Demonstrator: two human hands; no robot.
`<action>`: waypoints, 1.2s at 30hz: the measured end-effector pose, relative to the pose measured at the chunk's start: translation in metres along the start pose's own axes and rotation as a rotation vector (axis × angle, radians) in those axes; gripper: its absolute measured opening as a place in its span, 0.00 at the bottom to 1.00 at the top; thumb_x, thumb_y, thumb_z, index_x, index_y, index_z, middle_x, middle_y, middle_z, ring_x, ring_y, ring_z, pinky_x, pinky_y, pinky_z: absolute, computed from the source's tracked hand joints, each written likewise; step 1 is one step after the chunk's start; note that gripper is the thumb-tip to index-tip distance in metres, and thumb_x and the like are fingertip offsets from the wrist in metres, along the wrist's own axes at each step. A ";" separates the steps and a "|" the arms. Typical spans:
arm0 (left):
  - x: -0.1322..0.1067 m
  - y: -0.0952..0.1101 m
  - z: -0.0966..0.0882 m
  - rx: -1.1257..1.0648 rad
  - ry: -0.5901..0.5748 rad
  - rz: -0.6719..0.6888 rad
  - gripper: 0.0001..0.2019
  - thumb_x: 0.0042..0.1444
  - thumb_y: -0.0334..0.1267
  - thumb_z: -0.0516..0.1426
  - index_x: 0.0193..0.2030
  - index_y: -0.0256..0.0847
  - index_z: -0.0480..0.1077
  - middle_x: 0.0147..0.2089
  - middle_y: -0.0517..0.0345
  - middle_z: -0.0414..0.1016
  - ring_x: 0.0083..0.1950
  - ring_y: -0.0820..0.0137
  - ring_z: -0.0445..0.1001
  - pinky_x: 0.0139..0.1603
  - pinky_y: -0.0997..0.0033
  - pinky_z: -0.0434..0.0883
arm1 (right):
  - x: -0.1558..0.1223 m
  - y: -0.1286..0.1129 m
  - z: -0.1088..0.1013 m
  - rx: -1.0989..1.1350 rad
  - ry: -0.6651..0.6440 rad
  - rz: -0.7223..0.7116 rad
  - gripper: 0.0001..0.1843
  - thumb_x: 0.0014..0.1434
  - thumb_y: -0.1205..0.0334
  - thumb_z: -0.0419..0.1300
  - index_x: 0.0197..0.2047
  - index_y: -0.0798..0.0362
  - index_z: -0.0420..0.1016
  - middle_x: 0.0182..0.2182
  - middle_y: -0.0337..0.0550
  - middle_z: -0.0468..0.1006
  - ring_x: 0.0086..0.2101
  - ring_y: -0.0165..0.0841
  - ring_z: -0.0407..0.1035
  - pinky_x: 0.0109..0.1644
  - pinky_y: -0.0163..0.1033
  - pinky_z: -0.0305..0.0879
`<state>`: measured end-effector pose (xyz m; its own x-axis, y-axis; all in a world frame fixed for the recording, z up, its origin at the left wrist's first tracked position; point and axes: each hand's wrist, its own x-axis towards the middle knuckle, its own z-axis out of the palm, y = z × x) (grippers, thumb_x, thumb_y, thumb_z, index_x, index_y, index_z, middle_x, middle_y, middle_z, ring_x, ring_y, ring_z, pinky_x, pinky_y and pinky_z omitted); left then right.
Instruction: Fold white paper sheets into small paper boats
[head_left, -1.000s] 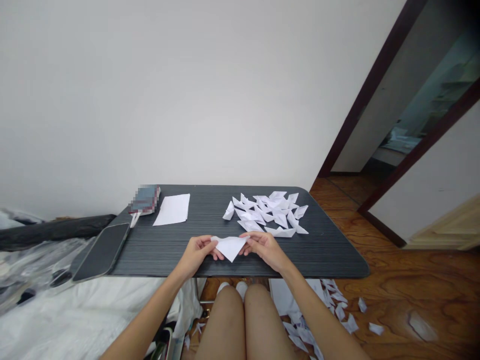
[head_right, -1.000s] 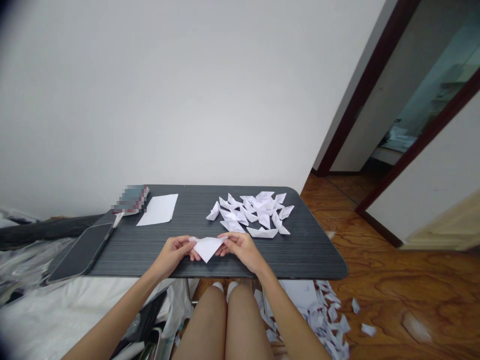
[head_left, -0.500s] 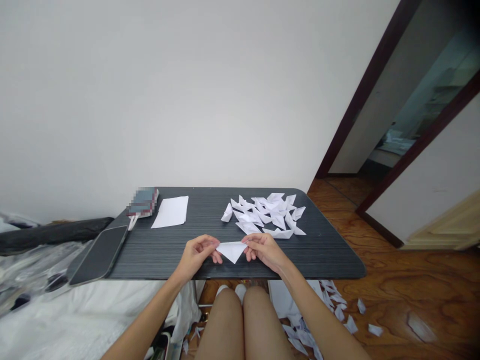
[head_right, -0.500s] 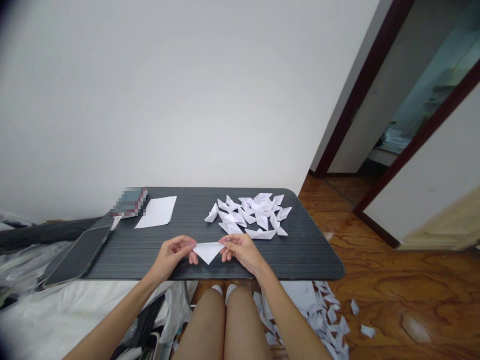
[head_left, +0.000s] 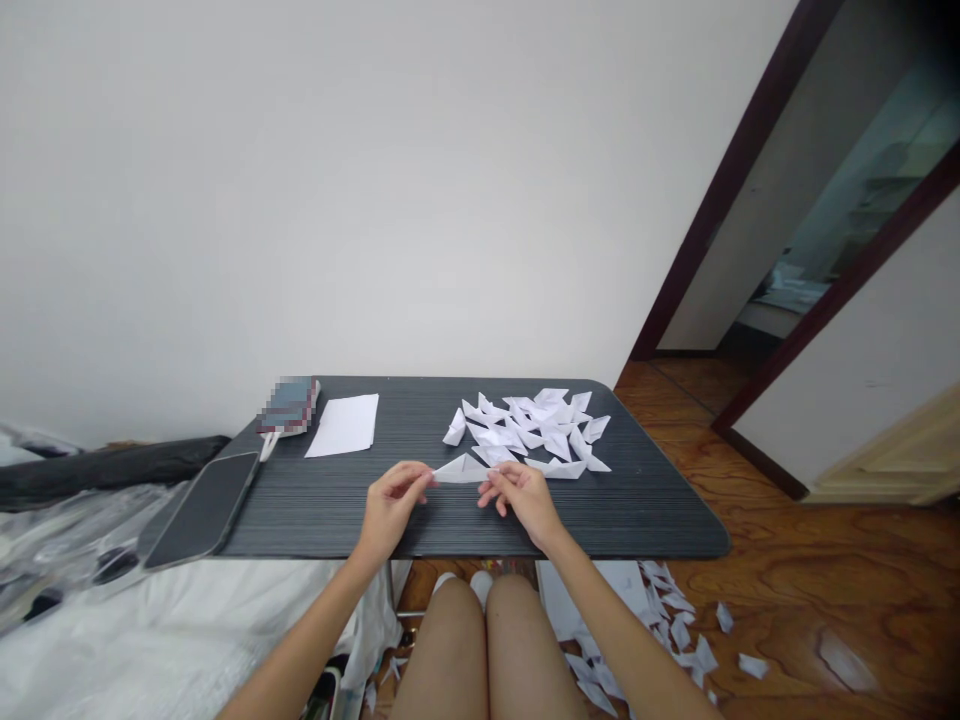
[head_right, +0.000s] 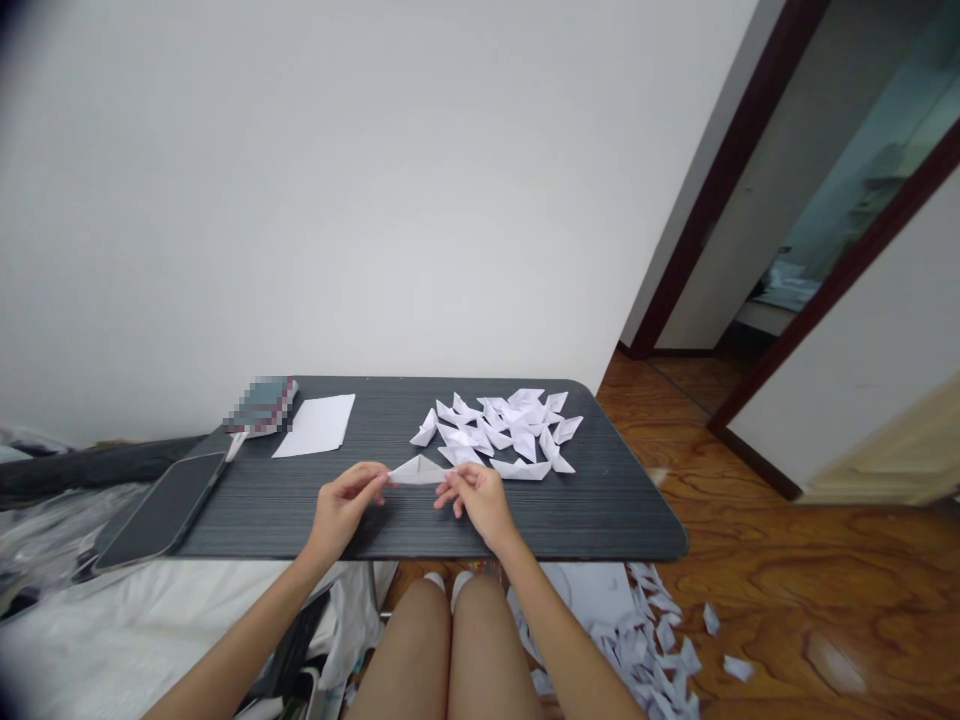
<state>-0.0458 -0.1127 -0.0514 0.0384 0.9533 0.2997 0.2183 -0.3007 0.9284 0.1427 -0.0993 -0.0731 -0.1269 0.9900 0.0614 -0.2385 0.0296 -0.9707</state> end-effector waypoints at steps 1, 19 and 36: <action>0.000 -0.001 0.000 0.073 0.017 0.031 0.11 0.50 0.42 0.54 0.28 0.36 0.72 0.30 0.55 0.73 0.30 0.71 0.70 0.29 0.74 0.66 | 0.000 0.003 0.000 -0.066 0.036 -0.019 0.13 0.47 0.55 0.59 0.25 0.57 0.68 0.20 0.43 0.73 0.18 0.30 0.68 0.14 0.29 0.51; -0.014 -0.003 -0.013 1.180 -0.464 0.509 0.18 0.58 0.43 0.44 0.49 0.36 0.64 0.40 0.49 0.65 0.39 0.65 0.61 0.39 0.67 0.59 | -0.033 -0.005 0.003 -1.427 -0.104 -0.552 0.10 0.57 0.69 0.48 0.34 0.56 0.70 0.31 0.47 0.68 0.35 0.36 0.61 0.37 0.40 0.60; -0.014 0.011 0.014 1.248 -0.350 0.327 0.18 0.56 0.45 0.47 0.31 0.32 0.70 0.36 0.47 0.64 0.38 0.63 0.66 0.37 0.65 0.64 | -0.043 -0.022 0.004 -1.527 -0.186 -0.490 0.12 0.54 0.66 0.53 0.42 0.59 0.68 0.34 0.50 0.68 0.37 0.38 0.61 0.38 0.42 0.60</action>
<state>-0.0300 -0.1292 -0.0484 0.4654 0.8567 0.2224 0.8831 -0.4663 -0.0519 0.1493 -0.1430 -0.0538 -0.4673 0.8181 0.3350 0.8287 0.5374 -0.1565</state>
